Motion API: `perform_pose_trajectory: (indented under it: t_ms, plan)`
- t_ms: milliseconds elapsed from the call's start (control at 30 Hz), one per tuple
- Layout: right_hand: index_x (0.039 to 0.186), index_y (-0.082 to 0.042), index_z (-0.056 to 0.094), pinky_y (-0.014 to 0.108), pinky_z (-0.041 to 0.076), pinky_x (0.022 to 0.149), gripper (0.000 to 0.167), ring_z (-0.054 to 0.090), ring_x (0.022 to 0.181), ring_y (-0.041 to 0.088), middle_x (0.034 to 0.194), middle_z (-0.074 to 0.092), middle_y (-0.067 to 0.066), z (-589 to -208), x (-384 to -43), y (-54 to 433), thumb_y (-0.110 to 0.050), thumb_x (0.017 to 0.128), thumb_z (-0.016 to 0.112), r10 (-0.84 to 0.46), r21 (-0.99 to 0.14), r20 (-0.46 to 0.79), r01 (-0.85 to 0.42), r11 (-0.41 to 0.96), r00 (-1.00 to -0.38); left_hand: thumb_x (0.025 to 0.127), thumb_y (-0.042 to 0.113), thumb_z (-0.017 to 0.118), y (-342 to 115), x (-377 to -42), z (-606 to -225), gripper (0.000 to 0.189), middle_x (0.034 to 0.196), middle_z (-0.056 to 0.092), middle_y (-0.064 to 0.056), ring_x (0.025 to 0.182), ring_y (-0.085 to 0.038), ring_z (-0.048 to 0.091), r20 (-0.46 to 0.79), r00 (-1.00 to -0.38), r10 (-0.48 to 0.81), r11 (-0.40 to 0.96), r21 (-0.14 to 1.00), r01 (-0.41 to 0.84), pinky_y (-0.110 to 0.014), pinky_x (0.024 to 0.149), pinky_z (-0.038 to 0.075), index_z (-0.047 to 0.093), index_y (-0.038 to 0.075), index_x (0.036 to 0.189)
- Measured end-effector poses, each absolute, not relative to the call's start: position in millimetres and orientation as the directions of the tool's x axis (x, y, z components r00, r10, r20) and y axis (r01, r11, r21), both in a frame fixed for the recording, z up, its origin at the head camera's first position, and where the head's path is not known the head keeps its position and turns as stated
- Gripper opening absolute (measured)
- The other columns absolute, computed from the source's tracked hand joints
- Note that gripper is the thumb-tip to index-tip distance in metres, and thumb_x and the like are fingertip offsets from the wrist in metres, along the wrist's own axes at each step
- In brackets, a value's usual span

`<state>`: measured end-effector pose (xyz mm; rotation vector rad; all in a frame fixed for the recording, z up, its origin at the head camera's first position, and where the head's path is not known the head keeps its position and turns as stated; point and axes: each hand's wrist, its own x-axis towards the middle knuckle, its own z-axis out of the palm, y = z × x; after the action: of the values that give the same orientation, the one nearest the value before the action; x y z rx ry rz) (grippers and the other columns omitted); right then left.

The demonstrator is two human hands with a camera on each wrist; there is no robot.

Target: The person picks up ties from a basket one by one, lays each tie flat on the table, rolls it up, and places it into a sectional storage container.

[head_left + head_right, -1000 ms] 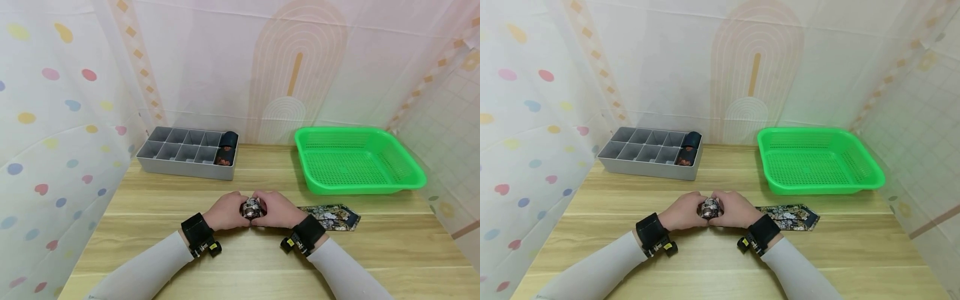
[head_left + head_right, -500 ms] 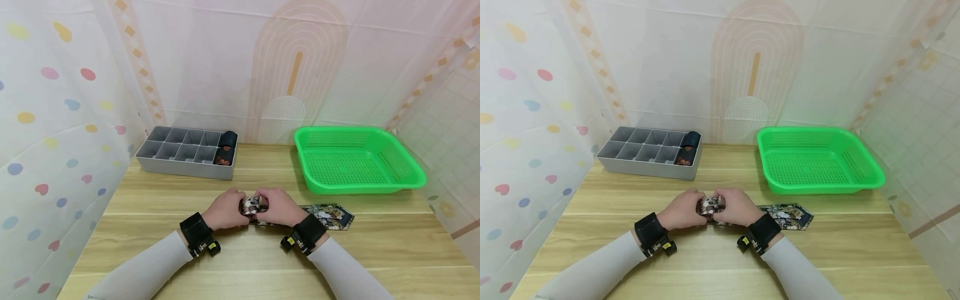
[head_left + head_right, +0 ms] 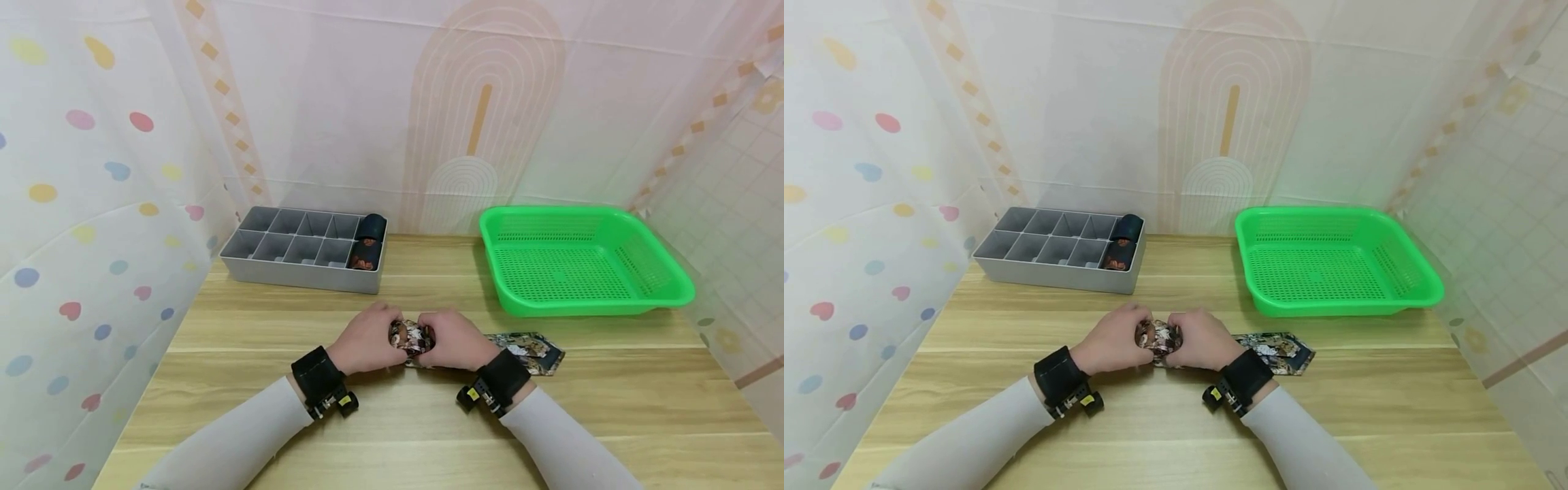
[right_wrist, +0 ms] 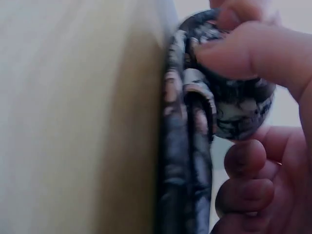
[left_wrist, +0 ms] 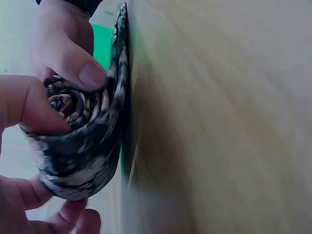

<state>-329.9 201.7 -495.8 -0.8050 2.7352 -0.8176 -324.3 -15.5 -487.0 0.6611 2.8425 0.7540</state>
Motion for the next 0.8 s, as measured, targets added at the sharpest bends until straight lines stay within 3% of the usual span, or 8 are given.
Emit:
perform_pose_trajectory:
  t_ms: [200,567,800]
  plan:
    - [0.086,-0.023,0.062,0.027,0.049,0.064,0.032,0.057,0.066,0.009,0.074,0.062,-0.012,-500.5,-327.8,197.0,-0.030,0.070,0.089,-0.558,-0.526,0.010,-0.479,0.703,-0.830,0.070,0.031,0.084,-16.0,-324.1,-488.0,0.035,0.098,0.057,0.000,0.082,-0.016,0.054,0.023,-0.884,0.467,0.740,0.537,0.405,-0.032,0.072,0.050,0.069,0.019,0.100]
    - [0.085,-0.022,0.063,0.027,0.051,0.067,0.031,0.058,0.068,0.008,0.076,0.064,-0.011,-502.4,-327.4,196.5,-0.029,0.070,0.089,-0.555,-0.544,-0.001,-0.465,0.698,-0.832,0.066,0.020,0.091,-23.1,-332.3,-490.0,0.043,0.101,0.064,0.001,0.088,-0.016,0.059,-0.052,-0.841,0.539,0.706,0.572,0.417,-0.035,0.080,0.053,0.068,0.016,0.103]
    - [0.088,-0.022,0.065,0.028,0.052,0.068,0.032,0.059,0.069,0.008,0.077,0.065,-0.012,-501.7,-326.8,197.1,-0.032,0.071,0.091,-0.553,-0.552,-0.015,-0.454,0.700,-0.833,0.065,0.023,0.095,-24.0,-332.6,-489.5,0.046,0.102,0.063,-0.001,0.088,-0.018,0.059,-0.070,-0.848,0.526,0.717,0.573,0.397,-0.037,0.080,0.053,0.072,0.016,0.104]
